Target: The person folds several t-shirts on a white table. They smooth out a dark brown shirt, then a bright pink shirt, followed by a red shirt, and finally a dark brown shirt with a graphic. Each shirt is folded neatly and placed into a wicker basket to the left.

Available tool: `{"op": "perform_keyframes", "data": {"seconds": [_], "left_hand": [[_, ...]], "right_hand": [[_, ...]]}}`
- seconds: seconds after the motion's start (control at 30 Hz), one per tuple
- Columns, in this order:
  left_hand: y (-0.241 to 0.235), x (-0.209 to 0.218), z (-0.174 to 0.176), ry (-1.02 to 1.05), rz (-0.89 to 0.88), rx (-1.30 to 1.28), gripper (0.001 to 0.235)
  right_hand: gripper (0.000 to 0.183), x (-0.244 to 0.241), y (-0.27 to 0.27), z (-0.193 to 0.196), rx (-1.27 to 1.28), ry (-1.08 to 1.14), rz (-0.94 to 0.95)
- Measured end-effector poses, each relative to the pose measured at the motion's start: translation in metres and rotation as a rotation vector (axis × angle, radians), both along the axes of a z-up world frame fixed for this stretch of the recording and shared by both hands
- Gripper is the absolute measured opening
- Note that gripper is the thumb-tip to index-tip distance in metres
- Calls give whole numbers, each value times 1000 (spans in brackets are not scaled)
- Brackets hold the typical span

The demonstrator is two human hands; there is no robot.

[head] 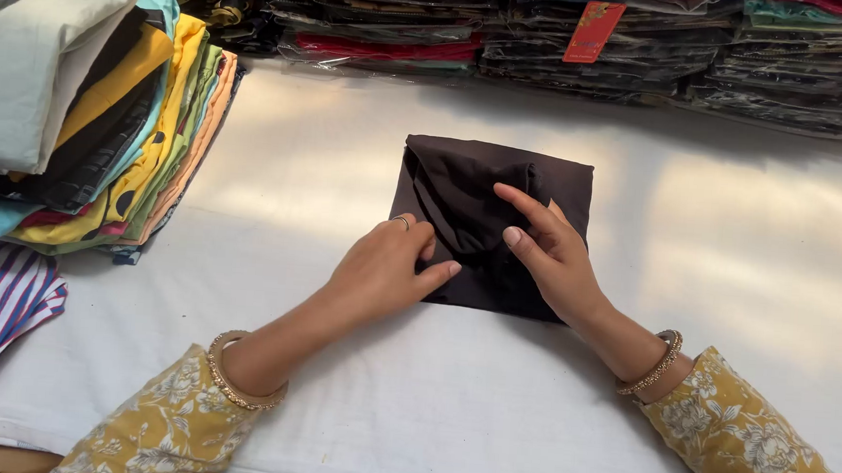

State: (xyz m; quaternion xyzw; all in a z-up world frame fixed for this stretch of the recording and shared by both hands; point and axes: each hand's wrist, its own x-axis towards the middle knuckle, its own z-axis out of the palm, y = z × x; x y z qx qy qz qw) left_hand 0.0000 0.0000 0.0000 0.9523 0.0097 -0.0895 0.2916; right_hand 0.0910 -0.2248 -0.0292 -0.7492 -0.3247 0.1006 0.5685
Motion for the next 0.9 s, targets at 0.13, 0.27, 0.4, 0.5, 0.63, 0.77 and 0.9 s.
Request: {"op": "perform_keyframes", "data": {"seconds": [0.13, 0.27, 0.4, 0.5, 0.63, 0.77, 0.9], "left_hand": [[-23, -1, -50, -513, -58, 223, 37], [-28, 0, -61, -503, -85, 196, 17], [-29, -3, -58, -569, -118, 6, 14], [-31, 0, -60, -671, -135, -35, 14], [-24, 3, -56, -666, -230, 76, 15], [15, -6, 23, 72, -441, 124, 28], [68, -11, 65, 284, -301, 223, 33]], "right_hand": [[49, 0, -2, -14, -65, -167, 0], [50, 2, -5, -20, -71, -229, 34], [51, 4, -3, -25, -70, -250, 49], [52, 4, -3, -26, -82, -229, 43], [53, 5, -2, -30, -124, -313, 71], [58, -8, 7, -20, -260, -337, 350], [60, -21, 12, -5, -467, -408, 669]]}}
